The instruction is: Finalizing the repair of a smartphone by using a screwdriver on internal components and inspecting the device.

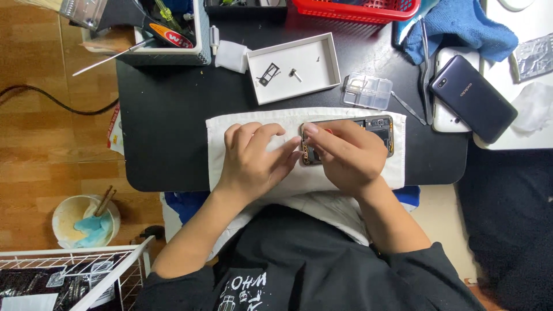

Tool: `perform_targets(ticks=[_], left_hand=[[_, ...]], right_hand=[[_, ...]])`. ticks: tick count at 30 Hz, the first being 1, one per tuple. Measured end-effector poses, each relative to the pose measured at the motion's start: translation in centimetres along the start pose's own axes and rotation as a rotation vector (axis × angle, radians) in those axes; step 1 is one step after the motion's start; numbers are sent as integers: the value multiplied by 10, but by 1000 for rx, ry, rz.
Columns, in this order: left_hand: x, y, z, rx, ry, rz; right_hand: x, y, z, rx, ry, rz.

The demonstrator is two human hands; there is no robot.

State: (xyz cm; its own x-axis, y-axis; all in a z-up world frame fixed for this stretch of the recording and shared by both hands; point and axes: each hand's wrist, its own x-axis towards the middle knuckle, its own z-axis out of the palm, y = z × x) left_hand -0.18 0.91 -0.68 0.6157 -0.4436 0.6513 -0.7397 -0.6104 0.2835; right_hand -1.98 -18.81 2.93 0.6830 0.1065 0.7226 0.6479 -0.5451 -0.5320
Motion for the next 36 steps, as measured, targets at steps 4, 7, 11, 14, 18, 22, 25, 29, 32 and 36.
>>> perform_targets(ticks=[4,7,11,14,18,22,25,29,32,36], left_hand=[[-3,0,1,-12,13,-7],[-2,0,0,-10,29,-21],[-1,-1,-1,-54,33,-30],[-2,-1,-2,-71,32,-38],[0,1,-2,-93,51,-78],[-1,-1,-2,-92,29,-67],[-1,-4,-4,-92,25,-33],[0,-4,-4,-128,17,-60],[0,-3,-5,-133,19,-73],[2,-6,-7,-162,16,-54]], right_hand=[[-5,5,3,-116,72,-42],[11,-4,1,82,-3,-19],[-4,3,2,93,24,2],[-9,12,5,-68,83,-53],[16,-9,4,123,-12,-47],[0,-3,4,207,8,-20],[-6,5,3,26,75,-65],[-3,5,4,-15,55,-41],[10,-10,2,68,-16,-19],[-3,3,1,2,44,-83]])
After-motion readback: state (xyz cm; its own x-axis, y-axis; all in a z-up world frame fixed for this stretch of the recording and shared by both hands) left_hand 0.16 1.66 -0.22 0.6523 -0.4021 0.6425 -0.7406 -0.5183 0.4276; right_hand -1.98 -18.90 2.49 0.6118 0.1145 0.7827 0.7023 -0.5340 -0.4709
